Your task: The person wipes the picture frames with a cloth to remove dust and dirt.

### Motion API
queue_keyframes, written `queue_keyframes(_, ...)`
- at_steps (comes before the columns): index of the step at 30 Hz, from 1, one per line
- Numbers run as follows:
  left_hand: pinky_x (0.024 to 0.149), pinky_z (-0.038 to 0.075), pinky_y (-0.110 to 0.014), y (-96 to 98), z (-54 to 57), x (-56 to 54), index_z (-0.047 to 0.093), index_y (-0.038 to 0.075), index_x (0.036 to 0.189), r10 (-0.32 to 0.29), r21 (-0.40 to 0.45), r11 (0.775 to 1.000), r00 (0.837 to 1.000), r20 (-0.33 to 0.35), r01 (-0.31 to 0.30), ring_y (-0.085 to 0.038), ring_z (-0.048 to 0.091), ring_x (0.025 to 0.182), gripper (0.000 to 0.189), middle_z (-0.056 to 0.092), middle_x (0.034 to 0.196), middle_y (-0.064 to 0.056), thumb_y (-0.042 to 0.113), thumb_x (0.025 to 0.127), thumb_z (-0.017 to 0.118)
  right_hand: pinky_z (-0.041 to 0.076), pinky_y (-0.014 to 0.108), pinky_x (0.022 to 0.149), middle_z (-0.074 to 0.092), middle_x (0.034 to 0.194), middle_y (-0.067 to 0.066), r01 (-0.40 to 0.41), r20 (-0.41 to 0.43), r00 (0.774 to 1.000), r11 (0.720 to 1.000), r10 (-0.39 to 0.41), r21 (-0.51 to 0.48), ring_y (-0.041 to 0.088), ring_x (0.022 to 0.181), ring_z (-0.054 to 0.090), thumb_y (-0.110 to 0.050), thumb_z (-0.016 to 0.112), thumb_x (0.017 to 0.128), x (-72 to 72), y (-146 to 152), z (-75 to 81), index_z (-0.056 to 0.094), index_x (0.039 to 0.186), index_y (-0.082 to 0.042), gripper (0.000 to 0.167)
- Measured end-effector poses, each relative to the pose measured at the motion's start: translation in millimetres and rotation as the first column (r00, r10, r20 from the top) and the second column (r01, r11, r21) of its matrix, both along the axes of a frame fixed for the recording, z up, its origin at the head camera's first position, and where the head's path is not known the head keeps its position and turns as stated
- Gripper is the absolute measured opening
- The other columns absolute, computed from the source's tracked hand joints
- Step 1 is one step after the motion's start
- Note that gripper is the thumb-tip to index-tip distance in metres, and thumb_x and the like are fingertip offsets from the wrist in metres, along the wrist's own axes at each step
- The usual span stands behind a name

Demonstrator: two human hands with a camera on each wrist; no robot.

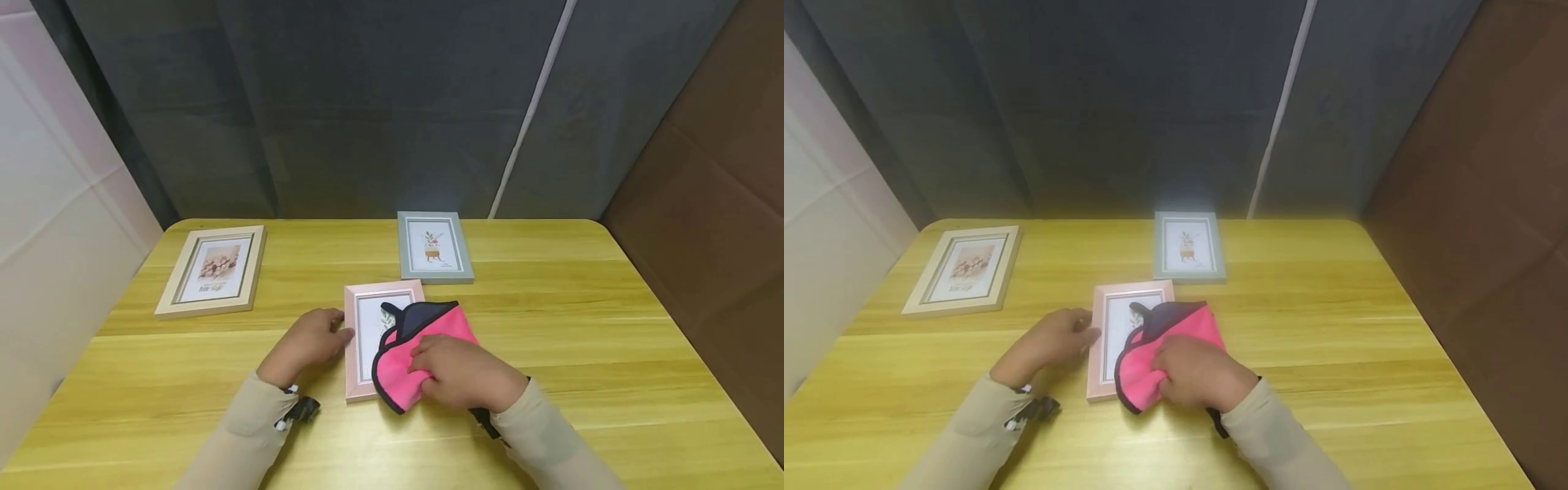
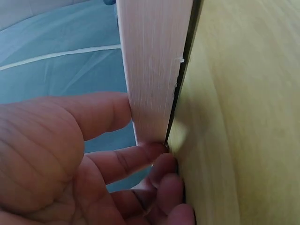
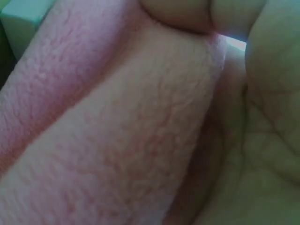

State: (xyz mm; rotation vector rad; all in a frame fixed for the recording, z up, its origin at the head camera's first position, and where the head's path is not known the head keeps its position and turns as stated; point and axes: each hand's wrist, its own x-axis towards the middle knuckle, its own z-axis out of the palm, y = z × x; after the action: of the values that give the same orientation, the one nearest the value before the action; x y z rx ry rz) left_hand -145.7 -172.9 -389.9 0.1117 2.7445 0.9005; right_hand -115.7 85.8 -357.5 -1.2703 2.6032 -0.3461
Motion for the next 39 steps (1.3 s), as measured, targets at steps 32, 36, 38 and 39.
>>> queue_keyframes(32, 0.086, 0.04, -0.065, 1.5, 4.0, 2.1, 0.059, 0.001, 0.135, 0.001, -0.167, 0.986, 1.0, -0.011, -0.003, -0.043, 0.044, 0.11, 0.051, 0.054, 0.12, -0.023, 0.034, 0.096, 0.059, 0.039, 0.036, 0.108, 0.07, 0.118, 0.006, -0.02, -0.116, 0.993, 1.0, 0.019, -0.01, 0.023, 0.121, 0.058, -0.013, 0.064, 0.089, -3.0, -3.3, -5.9, 0.076, 0.104, -0.009, 0.02)
queue_keyframes(36, 0.085, 0.042, -0.064, 3.3, 3.6, 2.2, 0.06, 0.002, 0.134, -0.001, -0.184, 0.983, 1.0, -0.015, -0.002, -0.042, 0.046, 0.109, 0.05, 0.055, 0.117, -0.022, 0.034, 0.096, 0.059, 0.033, 0.033, 0.112, 0.064, 0.13, 0.006, -0.123, -0.086, 0.989, 0.992, 0.12, -0.035, 0.021, 0.128, 0.052, -0.016, 0.061, 0.094, 3.7, -14.3, -12.0, 0.07, 0.125, -0.012, 0.033)
queue_keyframes(38, 0.084, 0.042, -0.064, 4.3, 3.9, 1.6, 0.061, 0.003, 0.133, 0.0, -0.192, 0.981, 1.0, -0.017, -0.003, -0.042, 0.046, 0.108, 0.049, 0.055, 0.115, -0.021, 0.034, 0.095, 0.06, 0.031, 0.033, 0.114, 0.06, 0.137, 0.006, -0.141, -0.088, 0.987, 0.99, 0.137, -0.031, 0.021, 0.132, 0.049, -0.019, 0.059, 0.097, 8.1, -19.9, -15.2, 0.067, 0.131, -0.015, 0.036)
queue_keyframes(39, 0.084, 0.042, -0.064, 4.6, 4.1, 1.3, 0.061, 0.004, 0.133, 0.001, -0.196, 0.981, 1.0, -0.018, -0.004, -0.042, 0.047, 0.108, 0.048, 0.056, 0.114, -0.021, 0.034, 0.095, 0.06, 0.03, 0.034, 0.114, 0.058, 0.139, 0.006, -0.142, -0.099, 0.985, 0.989, 0.139, -0.027, 0.021, 0.133, 0.048, -0.02, 0.059, 0.097, 9.8, -22.0, -17.0, 0.066, 0.132, -0.016, 0.036)
